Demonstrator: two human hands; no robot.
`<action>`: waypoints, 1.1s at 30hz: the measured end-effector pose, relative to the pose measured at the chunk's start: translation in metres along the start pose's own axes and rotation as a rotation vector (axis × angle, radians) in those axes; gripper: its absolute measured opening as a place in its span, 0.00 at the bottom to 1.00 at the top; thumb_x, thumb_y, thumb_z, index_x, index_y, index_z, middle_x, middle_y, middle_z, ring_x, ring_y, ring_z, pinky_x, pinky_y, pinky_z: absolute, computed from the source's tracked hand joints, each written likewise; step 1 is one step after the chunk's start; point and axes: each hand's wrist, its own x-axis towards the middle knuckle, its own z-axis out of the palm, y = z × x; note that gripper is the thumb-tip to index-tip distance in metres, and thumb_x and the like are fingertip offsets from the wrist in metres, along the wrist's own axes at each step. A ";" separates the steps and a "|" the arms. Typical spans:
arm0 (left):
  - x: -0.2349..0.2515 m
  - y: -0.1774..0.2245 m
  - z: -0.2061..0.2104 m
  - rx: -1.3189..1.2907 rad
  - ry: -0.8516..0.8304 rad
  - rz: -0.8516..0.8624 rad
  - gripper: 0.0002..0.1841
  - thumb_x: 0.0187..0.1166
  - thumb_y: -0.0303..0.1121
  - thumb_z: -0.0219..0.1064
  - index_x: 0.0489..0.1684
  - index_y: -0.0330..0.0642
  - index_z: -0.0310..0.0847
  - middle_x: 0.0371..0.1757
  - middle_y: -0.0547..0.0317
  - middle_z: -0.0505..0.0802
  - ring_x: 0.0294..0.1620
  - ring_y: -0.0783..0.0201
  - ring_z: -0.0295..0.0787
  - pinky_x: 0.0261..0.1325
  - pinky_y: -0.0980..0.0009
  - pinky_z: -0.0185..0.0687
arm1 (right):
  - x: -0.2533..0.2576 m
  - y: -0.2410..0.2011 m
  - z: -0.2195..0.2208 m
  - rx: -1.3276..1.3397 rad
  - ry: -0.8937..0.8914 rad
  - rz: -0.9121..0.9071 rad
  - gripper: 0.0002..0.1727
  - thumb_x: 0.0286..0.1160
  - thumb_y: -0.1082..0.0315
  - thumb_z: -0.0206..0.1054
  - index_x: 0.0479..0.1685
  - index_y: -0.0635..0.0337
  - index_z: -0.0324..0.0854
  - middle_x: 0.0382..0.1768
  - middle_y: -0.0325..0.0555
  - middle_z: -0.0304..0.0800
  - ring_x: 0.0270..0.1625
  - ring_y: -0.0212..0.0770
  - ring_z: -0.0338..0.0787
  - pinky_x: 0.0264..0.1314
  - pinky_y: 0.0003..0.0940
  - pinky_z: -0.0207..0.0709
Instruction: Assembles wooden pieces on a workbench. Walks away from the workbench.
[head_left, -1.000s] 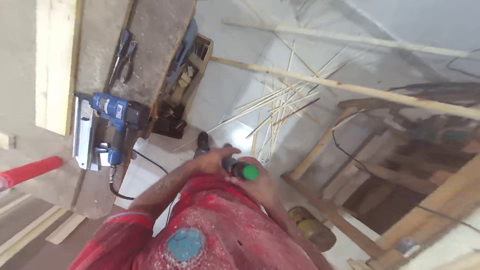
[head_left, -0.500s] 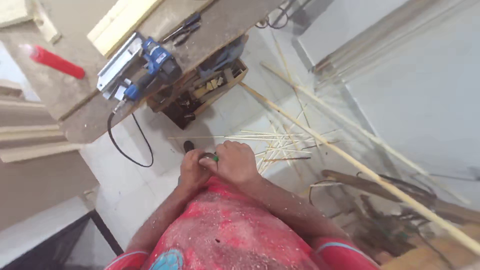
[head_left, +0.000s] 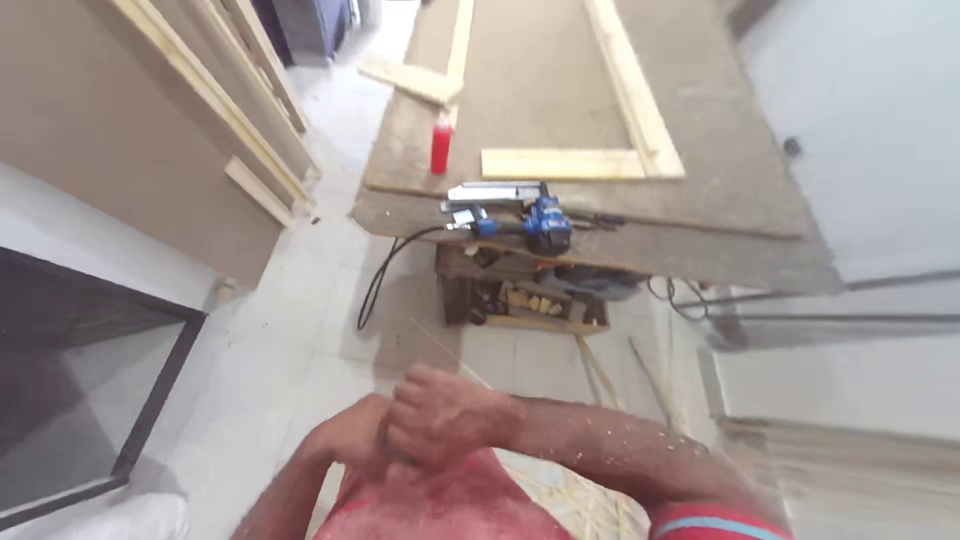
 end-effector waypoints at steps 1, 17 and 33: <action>-0.023 0.004 -0.014 -0.012 -0.040 0.041 0.18 0.55 0.37 0.85 0.39 0.37 0.91 0.35 0.56 0.95 0.38 0.64 0.93 0.44 0.55 0.90 | 0.027 -0.004 0.000 -0.010 -0.065 -0.111 0.21 0.79 0.42 0.62 0.34 0.49 0.85 0.33 0.41 0.90 0.40 0.45 0.90 0.42 0.44 0.80; -0.223 -0.032 -0.110 -0.026 0.069 0.034 0.23 0.56 0.37 0.80 0.42 0.24 0.88 0.38 0.47 0.95 0.42 0.60 0.93 0.54 0.59 0.88 | 0.243 -0.047 0.047 0.138 -0.453 -0.283 0.10 0.77 0.71 0.68 0.54 0.51 0.87 0.45 0.47 0.90 0.49 0.50 0.91 0.46 0.47 0.85; -0.208 0.035 -0.134 0.084 0.877 0.327 0.32 0.55 0.40 0.89 0.59 0.36 0.83 0.56 0.51 0.94 0.59 0.58 0.92 0.66 0.57 0.91 | 0.124 0.051 0.123 0.445 0.313 0.690 0.20 0.73 0.68 0.75 0.63 0.63 0.83 0.54 0.51 0.91 0.50 0.38 0.93 0.54 0.37 0.91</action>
